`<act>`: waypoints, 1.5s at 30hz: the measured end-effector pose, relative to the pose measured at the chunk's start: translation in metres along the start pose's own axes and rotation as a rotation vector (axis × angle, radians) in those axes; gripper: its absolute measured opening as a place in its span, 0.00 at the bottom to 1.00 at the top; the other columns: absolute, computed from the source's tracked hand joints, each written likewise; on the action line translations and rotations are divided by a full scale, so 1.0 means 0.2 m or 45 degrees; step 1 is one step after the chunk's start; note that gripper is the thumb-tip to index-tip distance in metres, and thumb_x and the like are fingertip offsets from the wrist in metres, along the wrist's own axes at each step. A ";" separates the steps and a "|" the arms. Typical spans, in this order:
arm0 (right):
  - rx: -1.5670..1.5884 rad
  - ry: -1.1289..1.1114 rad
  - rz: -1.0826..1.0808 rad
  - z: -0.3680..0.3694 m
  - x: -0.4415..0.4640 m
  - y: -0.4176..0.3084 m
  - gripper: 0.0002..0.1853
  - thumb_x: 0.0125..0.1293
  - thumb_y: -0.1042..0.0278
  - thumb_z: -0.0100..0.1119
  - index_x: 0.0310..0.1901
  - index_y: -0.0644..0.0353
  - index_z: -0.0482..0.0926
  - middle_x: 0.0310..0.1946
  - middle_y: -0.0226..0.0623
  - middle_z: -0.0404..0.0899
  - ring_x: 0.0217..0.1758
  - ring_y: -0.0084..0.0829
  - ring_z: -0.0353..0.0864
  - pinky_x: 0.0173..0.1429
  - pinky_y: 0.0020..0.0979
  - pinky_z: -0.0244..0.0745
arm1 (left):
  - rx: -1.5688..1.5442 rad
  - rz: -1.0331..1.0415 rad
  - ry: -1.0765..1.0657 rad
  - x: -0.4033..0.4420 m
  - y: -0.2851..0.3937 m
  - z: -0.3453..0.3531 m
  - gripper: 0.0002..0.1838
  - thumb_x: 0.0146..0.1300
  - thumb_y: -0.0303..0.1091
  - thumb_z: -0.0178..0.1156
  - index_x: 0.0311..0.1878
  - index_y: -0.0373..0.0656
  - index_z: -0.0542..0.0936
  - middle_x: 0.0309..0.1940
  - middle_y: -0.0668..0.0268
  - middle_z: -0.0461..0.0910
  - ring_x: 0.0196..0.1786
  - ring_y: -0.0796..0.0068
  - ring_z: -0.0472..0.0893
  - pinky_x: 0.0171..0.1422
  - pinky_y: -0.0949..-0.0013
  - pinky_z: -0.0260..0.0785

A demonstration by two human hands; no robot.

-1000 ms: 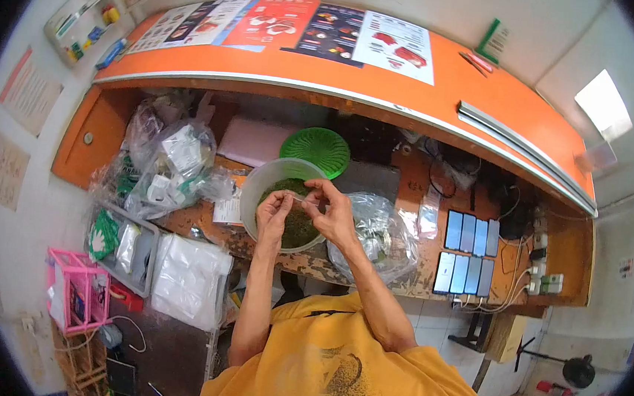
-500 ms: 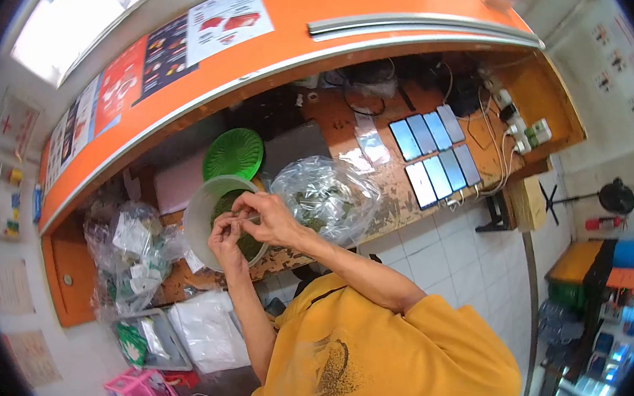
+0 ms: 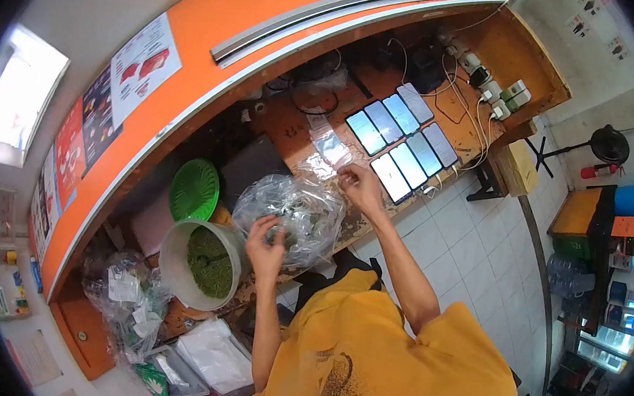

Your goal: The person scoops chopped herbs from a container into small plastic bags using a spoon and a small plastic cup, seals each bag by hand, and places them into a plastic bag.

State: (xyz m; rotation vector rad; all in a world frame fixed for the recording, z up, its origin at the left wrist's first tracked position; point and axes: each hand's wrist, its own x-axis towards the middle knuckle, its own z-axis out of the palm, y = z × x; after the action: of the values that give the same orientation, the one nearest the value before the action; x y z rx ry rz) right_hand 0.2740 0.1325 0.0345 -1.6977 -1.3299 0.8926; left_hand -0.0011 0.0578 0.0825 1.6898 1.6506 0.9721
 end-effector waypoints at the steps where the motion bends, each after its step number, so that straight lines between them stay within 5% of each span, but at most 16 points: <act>1: -0.098 0.036 0.002 0.03 0.09 0.07 0.12 0.59 0.73 0.73 0.45 0.61 0.88 0.35 0.38 0.89 0.39 0.30 0.88 0.48 0.32 0.82 | 0.228 0.046 -0.040 0.00 -0.03 0.11 0.19 0.63 0.28 0.72 0.57 0.33 0.83 0.58 0.51 0.81 0.58 0.53 0.82 0.65 0.59 0.73; 4: -0.270 -0.090 -0.075 0.29 0.36 0.33 0.14 0.57 0.72 0.71 0.46 0.60 0.88 0.38 0.44 0.89 0.42 0.42 0.89 0.53 0.39 0.83 | 0.275 -0.129 -0.059 -0.07 -0.10 0.27 0.27 0.63 0.29 0.71 0.65 0.35 0.80 0.60 0.47 0.80 0.61 0.47 0.80 0.68 0.55 0.71; 7: -0.479 -0.168 -0.068 0.53 0.51 0.43 0.19 0.53 0.75 0.70 0.50 0.59 0.87 0.48 0.51 0.85 0.53 0.51 0.85 0.55 0.46 0.82 | 0.148 -0.251 -0.060 -0.15 -0.02 0.22 0.27 0.64 0.27 0.69 0.67 0.36 0.78 0.61 0.49 0.80 0.61 0.50 0.81 0.67 0.56 0.72; 10: -0.806 -0.262 -0.315 0.60 0.54 0.41 0.20 0.51 0.76 0.68 0.49 0.61 0.85 0.50 0.53 0.81 0.54 0.55 0.81 0.56 0.49 0.81 | 0.105 -0.468 -0.020 -0.27 -0.03 0.17 0.25 0.66 0.27 0.69 0.66 0.35 0.79 0.60 0.51 0.80 0.59 0.57 0.82 0.64 0.60 0.74; 16: -0.720 -0.361 -0.151 0.66 0.57 0.47 0.24 0.53 0.74 0.67 0.54 0.64 0.79 0.54 0.52 0.79 0.61 0.54 0.77 0.59 0.46 0.80 | -0.188 -0.668 0.233 -0.51 -0.11 0.13 0.22 0.68 0.26 0.68 0.64 0.32 0.80 0.51 0.57 0.85 0.49 0.73 0.83 0.58 0.68 0.76; 22: -0.840 -0.503 -0.378 0.78 0.65 0.52 0.20 0.59 0.65 0.67 0.51 0.64 0.79 0.59 0.55 0.78 0.63 0.56 0.77 0.62 0.46 0.78 | -0.247 -0.668 -0.014 -0.37 0.08 0.21 0.21 0.72 0.28 0.65 0.67 0.35 0.79 0.57 0.57 0.84 0.56 0.71 0.83 0.61 0.67 0.76; 25: -0.968 -0.354 -0.668 0.81 0.70 0.57 0.18 0.59 0.65 0.67 0.49 0.62 0.79 0.54 0.57 0.81 0.56 0.55 0.83 0.56 0.46 0.81 | -0.250 -0.553 -0.050 -0.31 0.14 0.26 0.21 0.70 0.27 0.67 0.64 0.34 0.80 0.51 0.57 0.86 0.48 0.73 0.85 0.55 0.69 0.78; 28: -0.449 -0.247 -0.145 0.51 0.63 0.21 0.12 0.56 0.68 0.68 0.41 0.62 0.82 0.38 0.54 0.85 0.44 0.50 0.88 0.45 0.45 0.83 | -0.351 -0.491 -0.078 -0.25 0.22 0.23 0.19 0.70 0.26 0.67 0.62 0.33 0.81 0.50 0.57 0.86 0.49 0.73 0.85 0.55 0.69 0.78; 32: 0.060 -0.025 -0.269 0.35 0.37 0.12 0.08 0.49 0.72 0.70 0.23 0.62 0.78 0.23 0.47 0.82 0.32 0.47 0.88 0.38 0.43 0.81 | -0.332 -0.439 -0.089 -0.16 0.29 0.20 0.17 0.70 0.25 0.67 0.60 0.33 0.82 0.49 0.59 0.86 0.49 0.74 0.84 0.57 0.70 0.76; 36: 0.232 -0.273 -0.132 0.12 -0.12 -0.24 0.12 0.49 0.73 0.70 0.36 0.63 0.80 0.34 0.51 0.85 0.39 0.51 0.87 0.44 0.45 0.79 | -0.571 -0.381 -0.032 -0.07 0.25 0.24 0.20 0.72 0.29 0.66 0.64 0.34 0.79 0.56 0.59 0.83 0.53 0.74 0.82 0.59 0.68 0.75; 39: 0.235 -0.232 -0.164 0.14 -0.34 -0.32 0.18 0.50 0.69 0.73 0.42 0.61 0.78 0.27 0.44 0.81 0.29 0.44 0.82 0.38 0.40 0.77 | -0.439 -0.227 -0.020 -0.02 0.24 0.24 0.21 0.73 0.29 0.66 0.66 0.35 0.78 0.58 0.62 0.81 0.56 0.73 0.80 0.63 0.68 0.73; 45: 0.437 -0.561 -0.048 0.08 -0.44 -0.31 0.14 0.61 0.63 0.76 0.40 0.65 0.85 0.29 0.33 0.86 0.32 0.21 0.81 0.37 0.29 0.76 | -0.417 -0.246 -0.270 -0.04 0.08 0.06 0.07 0.73 0.29 0.65 0.46 0.34 0.81 0.39 0.71 0.81 0.44 0.80 0.76 0.52 0.73 0.68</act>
State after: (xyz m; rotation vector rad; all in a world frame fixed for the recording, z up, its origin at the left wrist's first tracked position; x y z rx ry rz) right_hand 0.2151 0.0582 0.0875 -1.2493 -1.3811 1.4399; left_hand 0.0184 0.0505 0.0889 1.3394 1.3996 0.8800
